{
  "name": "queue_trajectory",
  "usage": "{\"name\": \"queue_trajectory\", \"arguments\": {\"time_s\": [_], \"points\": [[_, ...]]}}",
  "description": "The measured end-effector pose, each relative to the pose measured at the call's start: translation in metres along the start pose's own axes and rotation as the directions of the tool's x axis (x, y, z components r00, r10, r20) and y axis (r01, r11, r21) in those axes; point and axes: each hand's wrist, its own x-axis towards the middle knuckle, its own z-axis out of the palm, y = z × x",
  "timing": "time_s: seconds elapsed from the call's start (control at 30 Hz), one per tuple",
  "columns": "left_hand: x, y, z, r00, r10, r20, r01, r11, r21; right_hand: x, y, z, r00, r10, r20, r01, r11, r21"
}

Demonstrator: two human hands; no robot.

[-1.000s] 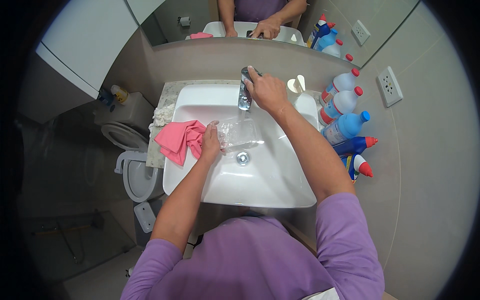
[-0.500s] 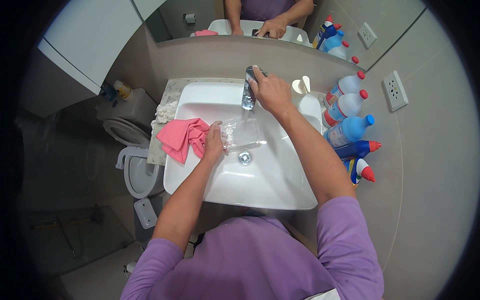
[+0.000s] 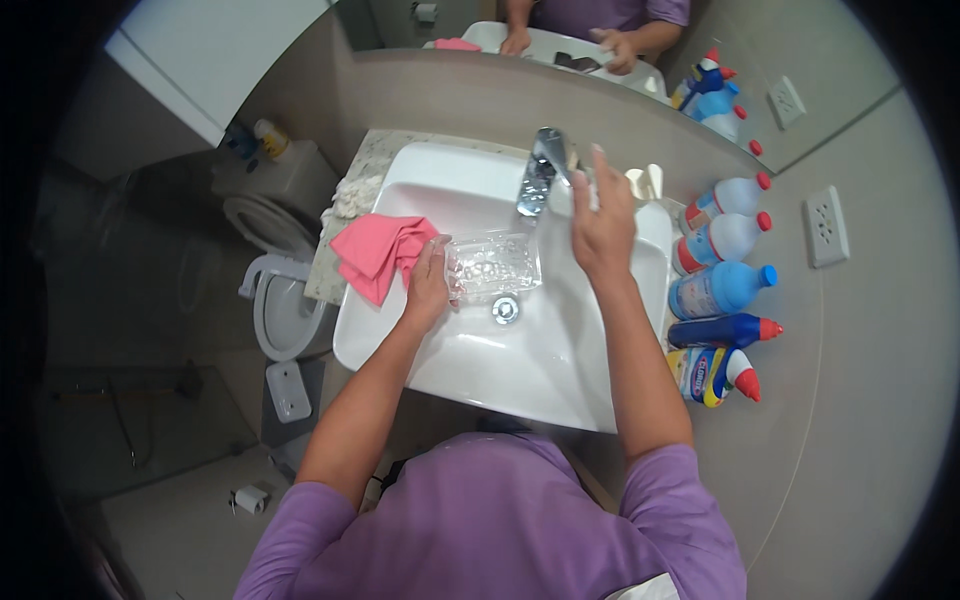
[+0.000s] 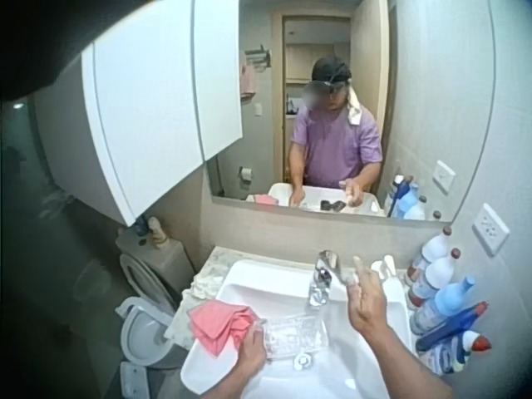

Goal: The person mixes white powder and water on a plastic sheet using putty knives. The person prepares the mixture, retrieves a plastic container, fills it with water at a sink, and then combines the ingredients with the tools on the floor.

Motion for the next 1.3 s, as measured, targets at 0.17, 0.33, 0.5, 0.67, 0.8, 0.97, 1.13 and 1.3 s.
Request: {"name": "queue_trajectory", "arguments": {"time_s": [0.17,0.33,0.5,0.67,0.8,0.97,1.13,1.3], "points": [[-0.032,0.003,-0.036,0.996,0.066,-0.061,-0.071,0.995,-0.069,-0.046,-0.005,-0.016,0.996,0.004,-0.089,0.023,0.952,0.305],[-0.086,0.021,-0.071,0.981,0.044,-0.191,-0.058,0.996,-0.071,-0.102,-0.036,-0.016,0.991,-0.135,0.007,0.120,0.905,0.409],[-0.164,0.024,-0.119,0.944,0.077,-0.322,-0.137,0.976,-0.168,-0.150,-0.074,0.001,0.958,-0.186,0.219,0.060,0.874,0.482],[-0.258,0.008,-0.176,0.905,0.073,-0.419,-0.184,0.955,-0.232,-0.195,-0.111,0.016,0.885,-0.293,0.361,0.092,0.872,0.481],[-0.347,-0.010,-0.213,0.825,-0.007,-0.565,-0.150,0.962,-0.230,-0.236,-0.139,0.033,0.776,-0.449,0.443,0.210,0.846,0.490],[-0.469,-0.046,-0.255,0.686,-0.067,-0.724,-0.147,0.962,-0.228,-0.305,-0.214,0.035,0.614,-0.555,0.561,0.171,0.788,0.591],[-0.575,-0.081,-0.278,0.520,-0.155,-0.840,-0.199,0.934,-0.296,-0.380,-0.266,0.048,0.438,-0.617,0.654,0.185,0.774,0.606],[-0.652,-0.099,-0.293,0.358,-0.237,-0.903,-0.185,0.930,-0.317,-0.447,-0.283,0.073,0.277,-0.594,0.755,0.132,0.802,0.582]]}}
